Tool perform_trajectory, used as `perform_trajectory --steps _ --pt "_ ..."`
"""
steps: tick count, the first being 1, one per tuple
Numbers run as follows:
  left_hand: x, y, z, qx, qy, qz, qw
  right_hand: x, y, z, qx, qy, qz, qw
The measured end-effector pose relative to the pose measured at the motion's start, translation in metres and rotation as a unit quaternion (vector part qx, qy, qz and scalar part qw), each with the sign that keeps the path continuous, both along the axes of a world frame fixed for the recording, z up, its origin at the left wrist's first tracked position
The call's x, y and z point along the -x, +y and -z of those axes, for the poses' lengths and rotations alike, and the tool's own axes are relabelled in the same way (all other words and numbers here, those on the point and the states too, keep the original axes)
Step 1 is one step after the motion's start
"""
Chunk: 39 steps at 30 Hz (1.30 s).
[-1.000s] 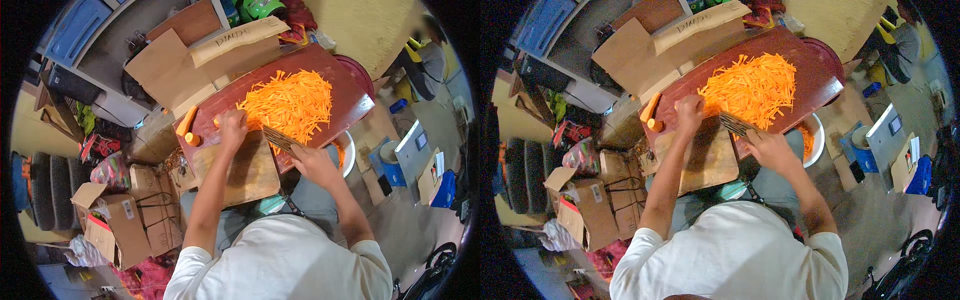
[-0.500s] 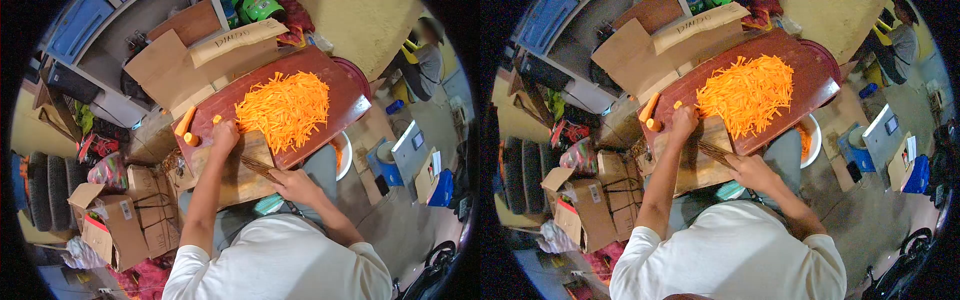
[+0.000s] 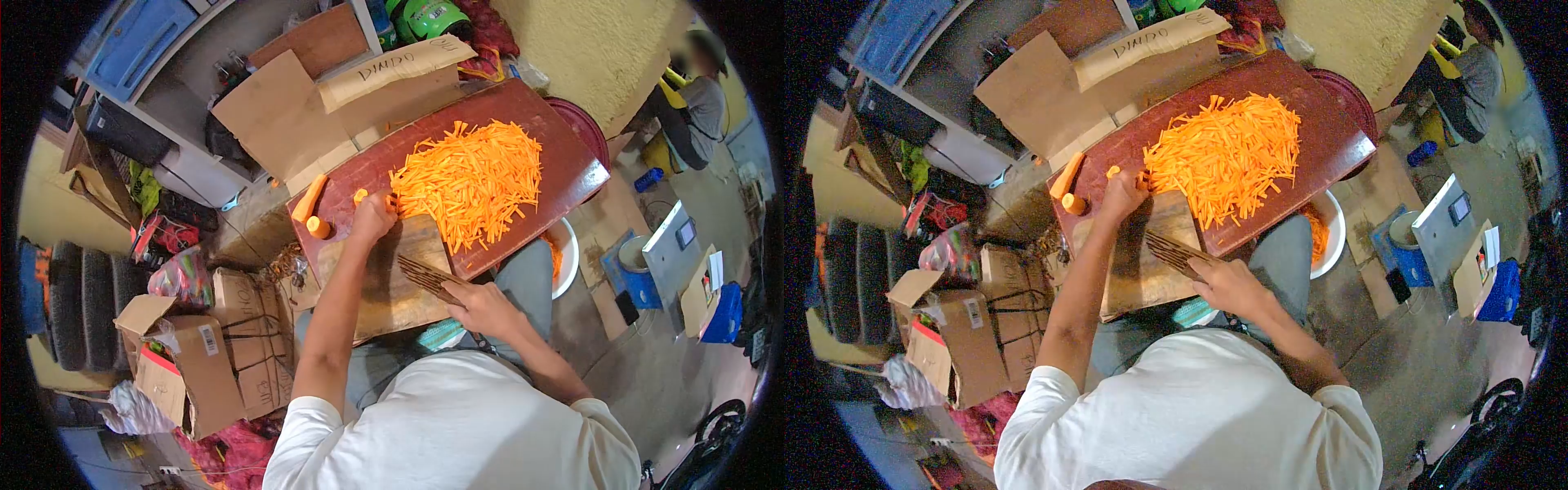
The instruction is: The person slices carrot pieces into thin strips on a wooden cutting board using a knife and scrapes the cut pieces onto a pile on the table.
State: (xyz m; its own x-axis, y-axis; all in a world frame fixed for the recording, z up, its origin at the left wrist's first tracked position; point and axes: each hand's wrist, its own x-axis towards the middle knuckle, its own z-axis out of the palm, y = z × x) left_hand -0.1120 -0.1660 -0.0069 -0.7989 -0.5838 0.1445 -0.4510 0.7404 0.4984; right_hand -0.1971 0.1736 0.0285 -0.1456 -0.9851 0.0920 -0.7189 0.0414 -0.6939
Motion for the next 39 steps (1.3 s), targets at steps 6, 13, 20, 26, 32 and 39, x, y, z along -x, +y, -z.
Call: perform_trajectory --steps 6,13,20,26,32,39 --pt "0.003 0.0 -0.007 -0.027 -0.009 -0.014 0.999 0.001 0.001 0.004 0.022 0.003 -0.003 1.0" --pt "0.007 0.009 -0.01 -0.014 0.097 -0.037 0.995 -0.001 0.003 0.0 0.027 0.011 0.002 1.0" --pt "-0.025 0.045 -0.033 -0.08 0.196 -0.123 0.969 0.006 0.0 -0.023 -0.007 -0.147 0.058 0.987" --pt "-0.072 0.149 -0.002 -0.157 0.157 -0.158 0.962 0.008 0.001 -0.029 0.037 -0.256 0.072 0.963" --pt "-0.1 0.186 -0.033 -0.081 0.097 -0.069 0.99 0.01 -0.012 -0.037 -0.061 -0.247 0.032 0.966" --pt "-0.115 0.179 -0.034 -0.111 0.108 -0.02 0.988 0.002 -0.024 -0.05 -0.085 -0.241 0.021 0.966"
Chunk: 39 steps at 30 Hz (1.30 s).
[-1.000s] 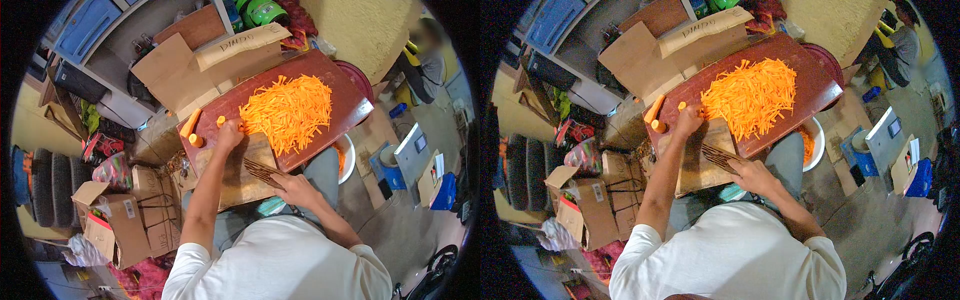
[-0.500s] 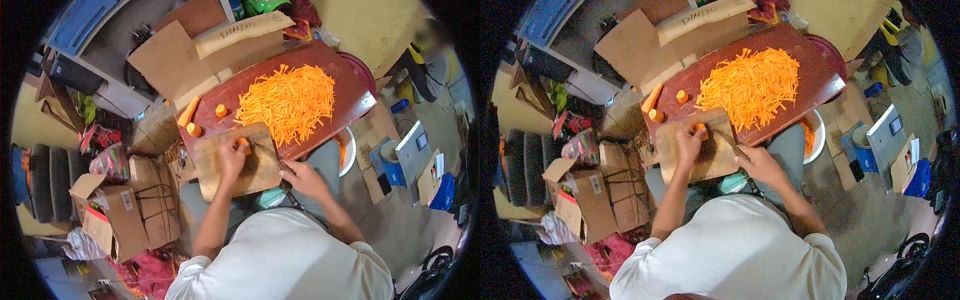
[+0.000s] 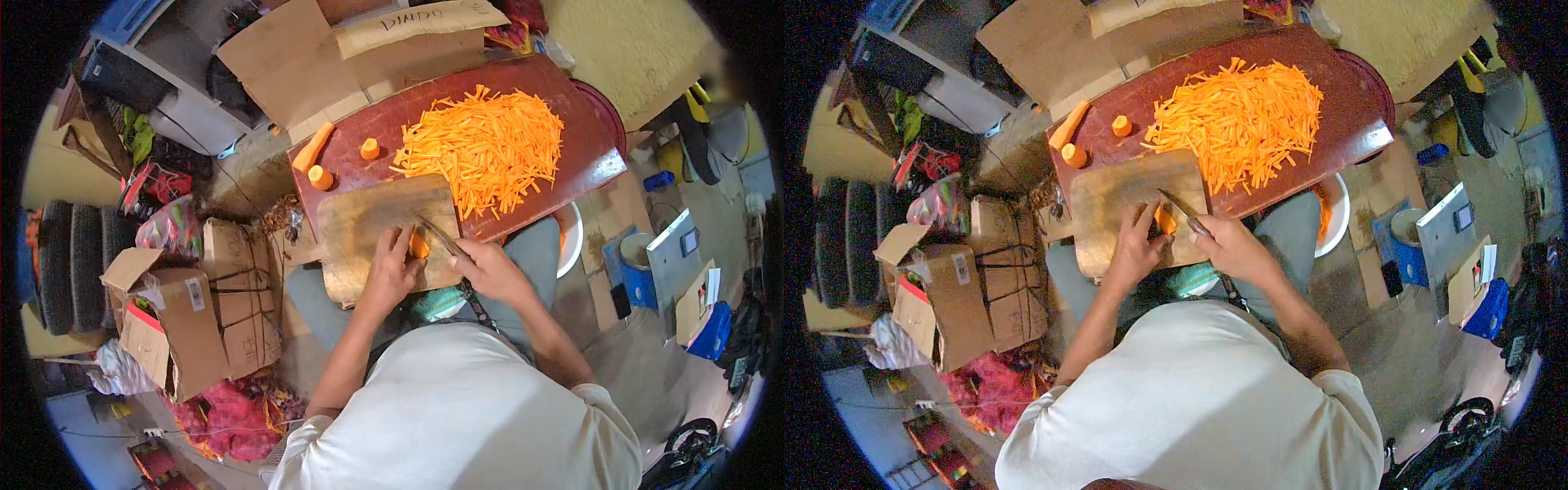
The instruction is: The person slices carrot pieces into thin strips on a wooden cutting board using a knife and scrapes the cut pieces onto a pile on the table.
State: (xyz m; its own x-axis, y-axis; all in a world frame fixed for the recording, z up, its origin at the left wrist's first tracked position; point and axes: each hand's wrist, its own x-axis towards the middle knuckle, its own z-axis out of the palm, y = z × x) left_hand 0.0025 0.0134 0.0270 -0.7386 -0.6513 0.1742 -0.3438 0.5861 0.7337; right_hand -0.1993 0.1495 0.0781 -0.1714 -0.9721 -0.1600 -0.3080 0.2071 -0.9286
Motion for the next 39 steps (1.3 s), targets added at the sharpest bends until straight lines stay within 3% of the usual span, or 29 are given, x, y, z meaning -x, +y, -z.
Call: perform_trajectory --steps 5,10,13,19,25,34,39 --pt "0.001 -0.002 0.029 0.049 0.043 -0.011 0.998 -0.005 -0.004 0.002 0.006 0.0 -0.016 1.0" --pt "0.004 -0.001 0.033 0.089 0.048 -0.02 0.995 -0.01 -0.01 -0.003 -0.019 -0.001 -0.043 0.999" --pt "0.007 0.0 0.028 0.105 0.064 -0.02 0.992 -0.011 -0.009 0.005 0.025 0.015 -0.035 0.999" --pt "0.004 -0.002 0.035 0.093 0.087 -0.011 0.992 -0.009 -0.01 -0.006 -0.048 0.016 -0.036 0.998" --pt "-0.003 -0.003 0.029 0.142 0.002 0.032 0.989 -0.015 -0.001 -0.008 -0.043 0.043 -0.03 0.998" --pt "-0.002 -0.006 0.036 0.131 0.009 0.046 0.99 -0.016 0.01 -0.037 -0.152 0.116 -0.074 0.979" --pt "-0.004 -0.003 0.038 0.133 0.01 0.04 0.99 -0.025 -0.023 -0.01 -0.111 0.134 -0.069 0.982"
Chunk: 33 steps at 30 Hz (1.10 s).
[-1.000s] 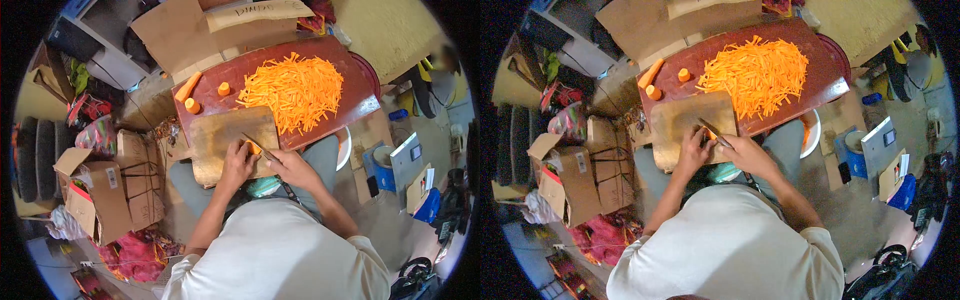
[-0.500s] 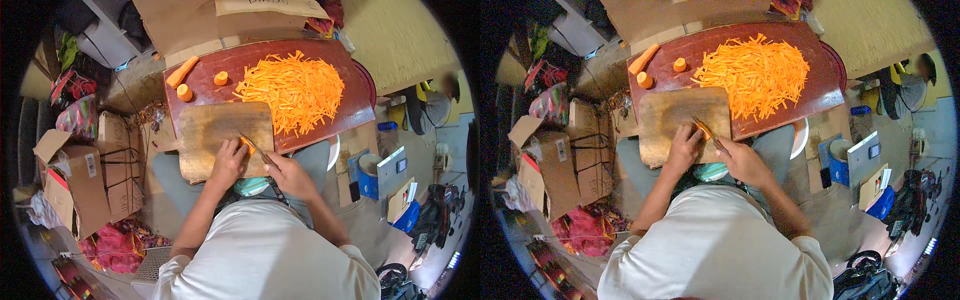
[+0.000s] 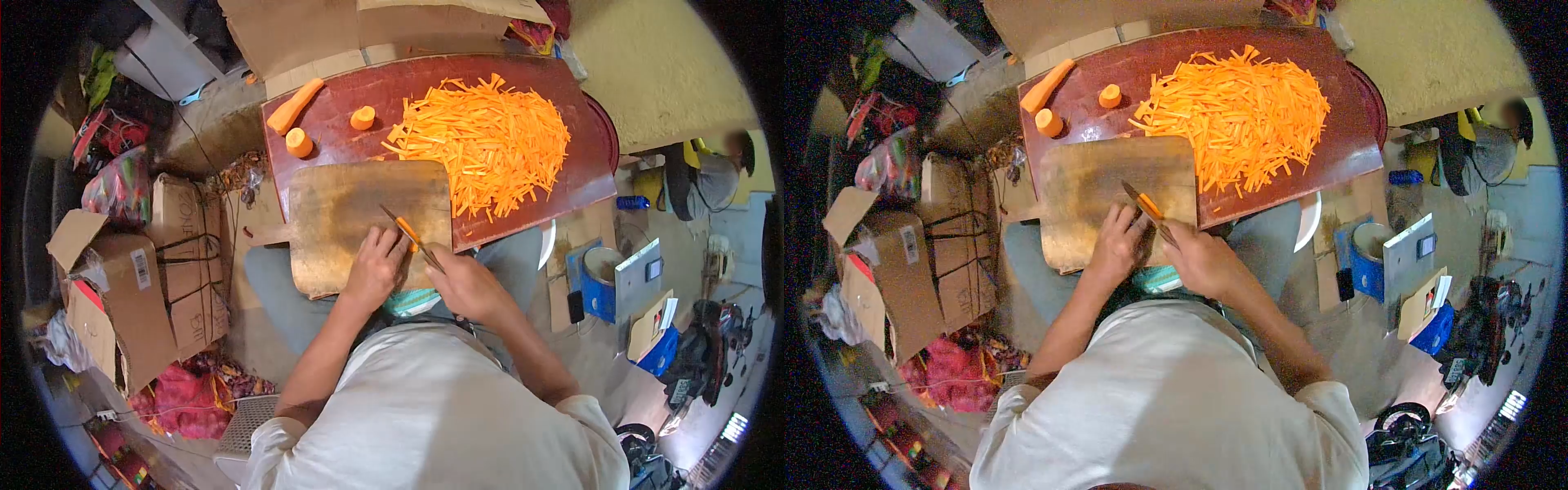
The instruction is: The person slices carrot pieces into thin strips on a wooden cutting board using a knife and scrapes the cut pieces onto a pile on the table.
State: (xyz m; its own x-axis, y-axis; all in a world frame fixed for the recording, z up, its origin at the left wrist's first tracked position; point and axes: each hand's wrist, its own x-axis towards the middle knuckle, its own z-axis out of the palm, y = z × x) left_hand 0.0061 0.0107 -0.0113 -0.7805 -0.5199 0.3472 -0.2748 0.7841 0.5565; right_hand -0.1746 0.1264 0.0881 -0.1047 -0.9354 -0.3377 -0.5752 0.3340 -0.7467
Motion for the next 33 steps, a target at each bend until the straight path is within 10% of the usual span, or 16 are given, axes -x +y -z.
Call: perform_trajectory --steps 33 --pt "-0.002 -0.002 0.007 -0.026 0.034 -0.03 0.999 0.0 -0.001 0.013 0.045 0.007 0.0 0.999"
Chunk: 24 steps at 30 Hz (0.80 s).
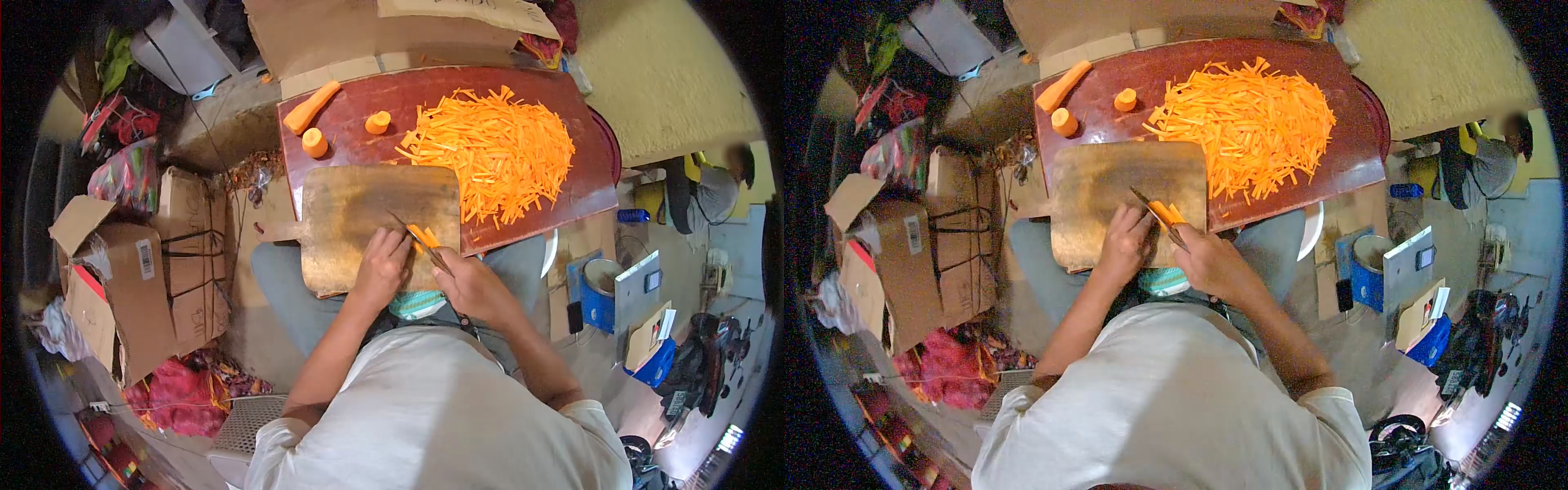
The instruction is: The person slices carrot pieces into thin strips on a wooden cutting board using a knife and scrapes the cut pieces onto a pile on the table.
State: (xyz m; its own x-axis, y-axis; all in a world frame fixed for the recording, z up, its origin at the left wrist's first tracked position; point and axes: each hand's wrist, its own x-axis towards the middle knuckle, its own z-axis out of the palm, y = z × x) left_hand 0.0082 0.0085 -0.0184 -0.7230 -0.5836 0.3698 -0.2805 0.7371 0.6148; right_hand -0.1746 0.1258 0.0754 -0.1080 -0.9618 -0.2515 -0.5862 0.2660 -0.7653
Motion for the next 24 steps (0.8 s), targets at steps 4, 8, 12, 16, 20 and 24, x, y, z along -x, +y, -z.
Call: perform_trajectory --steps 4,8,12,16,20,24 --pt "-0.001 0.003 0.001 0.008 0.015 -0.009 1.0 0.007 0.002 0.001 0.016 -0.053 0.0 0.998" --pt "-0.004 0.004 -0.003 0.005 0.005 -0.017 1.0 0.008 0.005 -0.011 0.027 -0.04 0.009 0.999" --pt "-0.002 0.001 -0.001 0.02 -0.01 -0.015 1.0 0.007 0.001 -0.027 -0.034 -0.033 0.004 0.999" --pt "-0.003 -0.001 -0.001 0.035 0.008 -0.011 0.999 0.001 -0.002 -0.017 -0.058 0.001 -0.011 0.998" --pt "-0.004 0.003 -0.003 0.018 0.007 -0.013 1.0 -0.006 -0.007 -0.004 -0.018 0.018 -0.007 1.0" --pt "-0.002 0.001 -0.002 0.031 0.028 -0.023 0.999 -0.001 -0.011 -0.01 0.004 -0.001 -0.009 1.0"
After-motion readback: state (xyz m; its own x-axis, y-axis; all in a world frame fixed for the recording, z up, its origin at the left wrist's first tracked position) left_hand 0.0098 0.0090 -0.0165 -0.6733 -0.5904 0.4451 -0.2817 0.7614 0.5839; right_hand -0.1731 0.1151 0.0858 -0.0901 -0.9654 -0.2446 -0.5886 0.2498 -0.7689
